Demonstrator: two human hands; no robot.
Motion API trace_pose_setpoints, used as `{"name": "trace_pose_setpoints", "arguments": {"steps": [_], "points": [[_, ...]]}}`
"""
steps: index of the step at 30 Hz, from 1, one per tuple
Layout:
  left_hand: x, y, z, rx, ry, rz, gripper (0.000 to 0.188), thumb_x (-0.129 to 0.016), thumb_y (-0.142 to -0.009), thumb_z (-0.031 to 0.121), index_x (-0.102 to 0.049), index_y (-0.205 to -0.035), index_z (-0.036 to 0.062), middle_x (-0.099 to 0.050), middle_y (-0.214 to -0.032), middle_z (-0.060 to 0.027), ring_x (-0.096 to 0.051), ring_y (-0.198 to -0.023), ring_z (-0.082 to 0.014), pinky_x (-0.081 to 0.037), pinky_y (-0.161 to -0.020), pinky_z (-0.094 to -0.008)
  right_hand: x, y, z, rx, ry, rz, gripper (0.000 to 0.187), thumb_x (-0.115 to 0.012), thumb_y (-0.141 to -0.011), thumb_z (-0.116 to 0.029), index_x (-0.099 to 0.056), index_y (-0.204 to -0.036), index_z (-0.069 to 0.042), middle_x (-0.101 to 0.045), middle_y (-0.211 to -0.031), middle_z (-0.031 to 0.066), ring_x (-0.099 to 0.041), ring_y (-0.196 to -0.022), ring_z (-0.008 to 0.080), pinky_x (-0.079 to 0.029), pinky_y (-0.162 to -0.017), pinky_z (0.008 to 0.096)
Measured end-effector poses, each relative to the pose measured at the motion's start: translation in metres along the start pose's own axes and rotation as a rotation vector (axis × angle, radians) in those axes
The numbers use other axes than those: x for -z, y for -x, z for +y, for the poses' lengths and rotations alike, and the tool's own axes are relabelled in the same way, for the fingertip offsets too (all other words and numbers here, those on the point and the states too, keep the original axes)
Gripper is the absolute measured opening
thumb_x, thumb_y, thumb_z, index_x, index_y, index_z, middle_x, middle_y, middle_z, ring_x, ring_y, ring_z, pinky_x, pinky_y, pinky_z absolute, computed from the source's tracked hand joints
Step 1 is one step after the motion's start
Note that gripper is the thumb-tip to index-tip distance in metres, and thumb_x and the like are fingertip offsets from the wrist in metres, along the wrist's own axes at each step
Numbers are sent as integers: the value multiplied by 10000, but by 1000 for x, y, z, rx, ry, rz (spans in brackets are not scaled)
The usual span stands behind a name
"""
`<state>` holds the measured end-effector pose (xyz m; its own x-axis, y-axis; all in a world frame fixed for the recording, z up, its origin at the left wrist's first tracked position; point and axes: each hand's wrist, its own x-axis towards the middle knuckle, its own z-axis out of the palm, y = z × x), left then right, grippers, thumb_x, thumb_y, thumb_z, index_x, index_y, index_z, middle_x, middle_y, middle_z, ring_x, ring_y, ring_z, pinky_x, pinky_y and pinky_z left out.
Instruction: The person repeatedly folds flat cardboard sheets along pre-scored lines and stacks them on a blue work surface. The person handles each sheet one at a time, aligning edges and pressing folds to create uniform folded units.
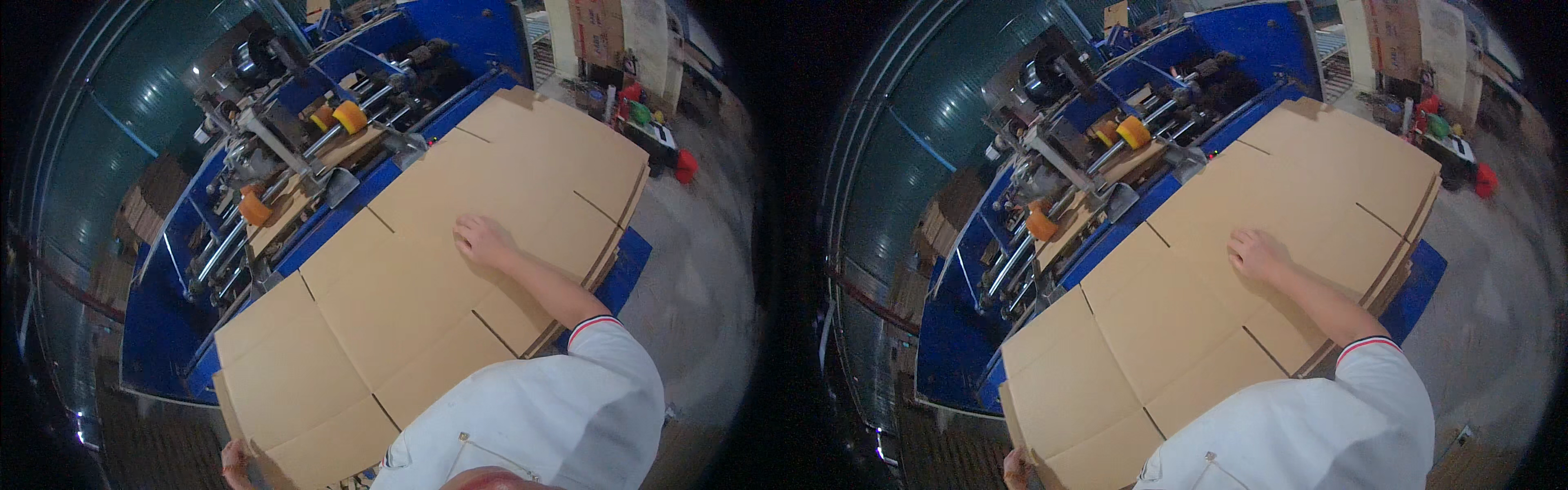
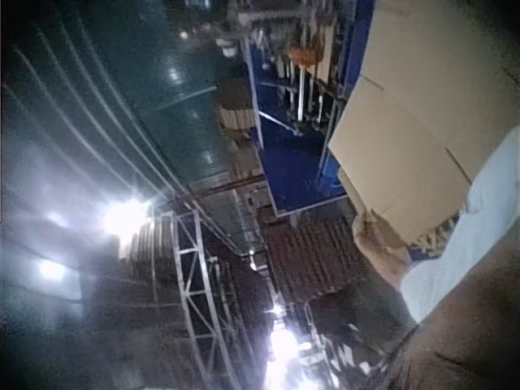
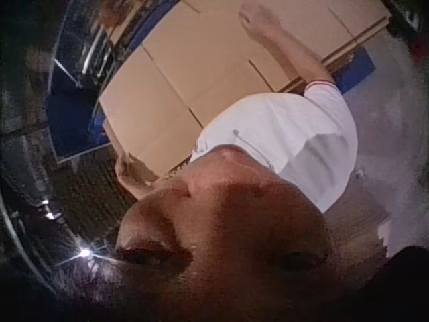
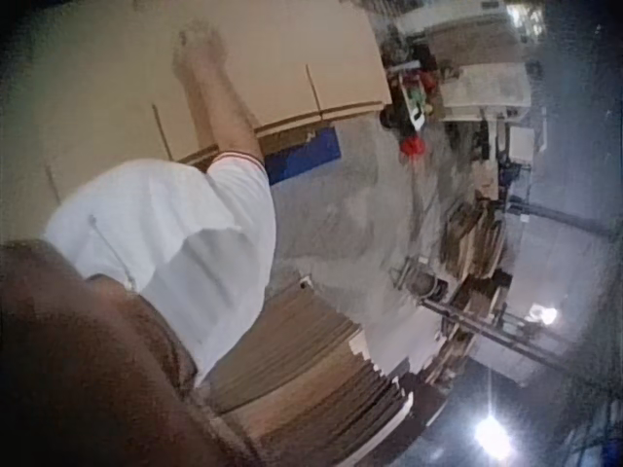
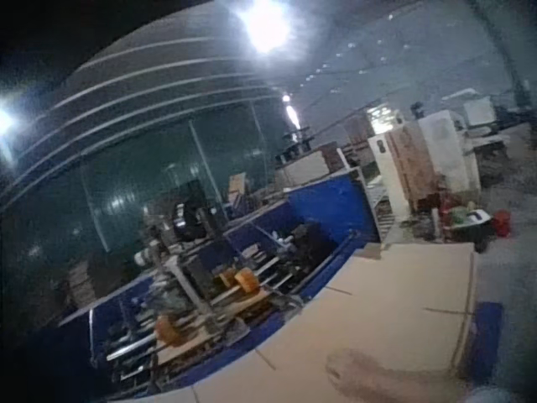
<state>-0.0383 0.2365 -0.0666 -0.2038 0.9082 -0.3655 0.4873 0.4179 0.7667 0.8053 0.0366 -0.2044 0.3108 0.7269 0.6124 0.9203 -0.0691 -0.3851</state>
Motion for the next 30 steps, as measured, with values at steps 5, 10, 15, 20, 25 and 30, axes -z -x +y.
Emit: {"name": "trace_pose_setpoints", "arguments": {"steps": [5,10,15,20,25,30], "points": [[-104,257,113,-488,336,213,876,-529,-841,663,-366,-1453,58,-417,-1433,-198,-376,-1306,-426,-301,-1060,-606,39,36,-24,-22,-71,-16,281,-659,-806,-156,-632,-1055,-29,-570,-1252,161,-485,-1225,340,-382,-1040,467],[-186,259,42,-569,292,-23,721,-582,-835,498,-428,-1373,43,-484,-1316,-173,-449,-1173,-357,-363,-967,-528,63,71,-38,-127,-78,-75,341,-680,-806,-178,-626,-1111,-36,-541,-1317,161,-452,-1277,342,-363,-1077,455],[-212,248,13,-617,198,-58,574,-634,-829,333,-490,-1293,29,-550,-1199,-147,-521,-1040,-289,-425,-873,-451,99,98,-21,-323,-70,-150,357,-662,-835,-223,-626,-1139,-40,-524,-1355,177,-448,-1290,363,-356,-1088,447],[-151,206,43,-756,321,148,441,-686,-822,168,-553,-1213,14,-617,-1082,-122,-594,-908,-221,-487,-780,-374,177,121,44,-935,422,157,419,-657,-832,-233,-604,-1183,-8,-546,-1295,245,-472,-1248,401,-366,-1062,464],[-108,153,93,-652,318,210,483,-670,-847,113,-492,-1282,1,-596,-1174,-97,-563,-1025,-199,-433,-928,-343,229,248,208,-1138,-599,1049,409,-582,-906,-177,-534,-1252,35,-597,-1254,195,-590,-1127,336,-462,-971,429],[-101,117,57,-672,265,357,458,-709,-871,165,-522,-1251,-9,-636,-1067,-73,-598,-927,-164,-482,-840,-317,215,257,190,-1035,-987,1094,430,-439,-1005,-232,-483,-1334,41,-565,-1320,174,-560,-1199,286,-462,-1000,420]]}}
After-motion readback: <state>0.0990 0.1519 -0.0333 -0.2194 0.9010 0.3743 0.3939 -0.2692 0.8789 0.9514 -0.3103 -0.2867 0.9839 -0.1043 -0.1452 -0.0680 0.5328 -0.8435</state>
